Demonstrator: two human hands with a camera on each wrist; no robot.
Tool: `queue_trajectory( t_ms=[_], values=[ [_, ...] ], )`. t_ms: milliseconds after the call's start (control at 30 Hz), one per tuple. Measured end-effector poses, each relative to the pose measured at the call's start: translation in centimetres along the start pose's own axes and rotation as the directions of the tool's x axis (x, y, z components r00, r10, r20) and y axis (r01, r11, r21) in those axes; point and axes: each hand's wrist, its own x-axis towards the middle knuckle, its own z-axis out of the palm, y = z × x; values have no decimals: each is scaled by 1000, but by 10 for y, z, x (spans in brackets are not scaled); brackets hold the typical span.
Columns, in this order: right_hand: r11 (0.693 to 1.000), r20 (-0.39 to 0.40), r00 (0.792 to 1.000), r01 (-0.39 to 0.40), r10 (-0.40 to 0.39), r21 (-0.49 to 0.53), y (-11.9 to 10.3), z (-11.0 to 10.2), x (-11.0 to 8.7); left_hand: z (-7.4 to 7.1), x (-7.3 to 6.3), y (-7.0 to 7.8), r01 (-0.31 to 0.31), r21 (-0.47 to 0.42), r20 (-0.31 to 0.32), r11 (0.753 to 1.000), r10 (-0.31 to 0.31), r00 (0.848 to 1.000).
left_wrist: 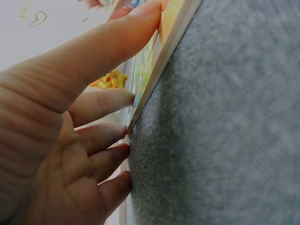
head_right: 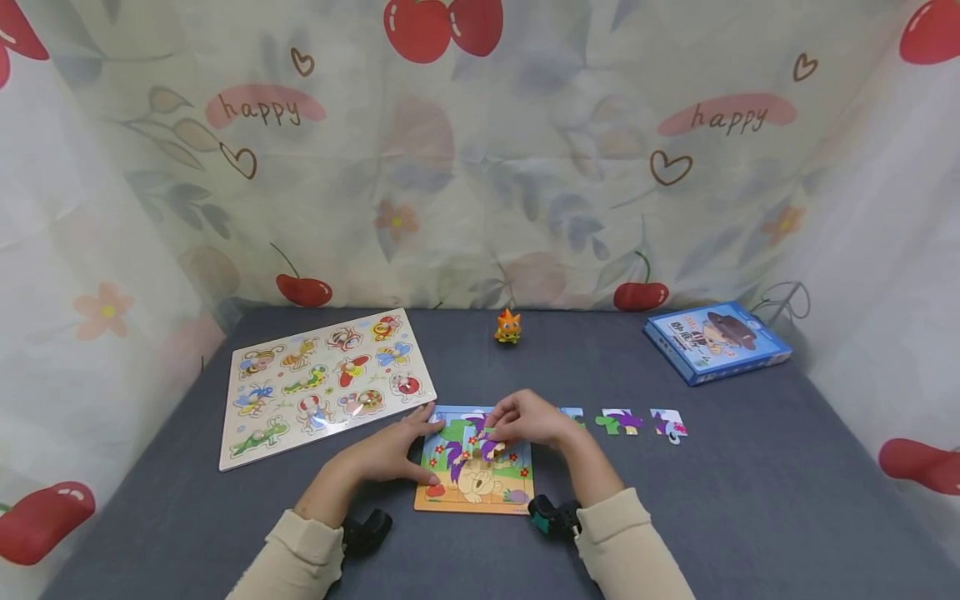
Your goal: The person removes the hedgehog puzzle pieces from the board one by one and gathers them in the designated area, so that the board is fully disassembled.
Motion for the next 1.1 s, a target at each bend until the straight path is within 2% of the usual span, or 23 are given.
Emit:
queue_trajectory(
  t_ms=[200,833,1100],
  values=[
    [1000,-29,1000,-7,7,1,9,-12,-11,-1,-1,1,11,-1,3,1000,-11,1000],
    [997,-18,1000,-11,13,72,29,-41,-51,0,0,-1,-3,5,5,1000,3,1000],
    [996,-45,999,-18,22,90,40,-52,-71,0,2,0,5,3,9,1000,-6,1000]
  ],
)
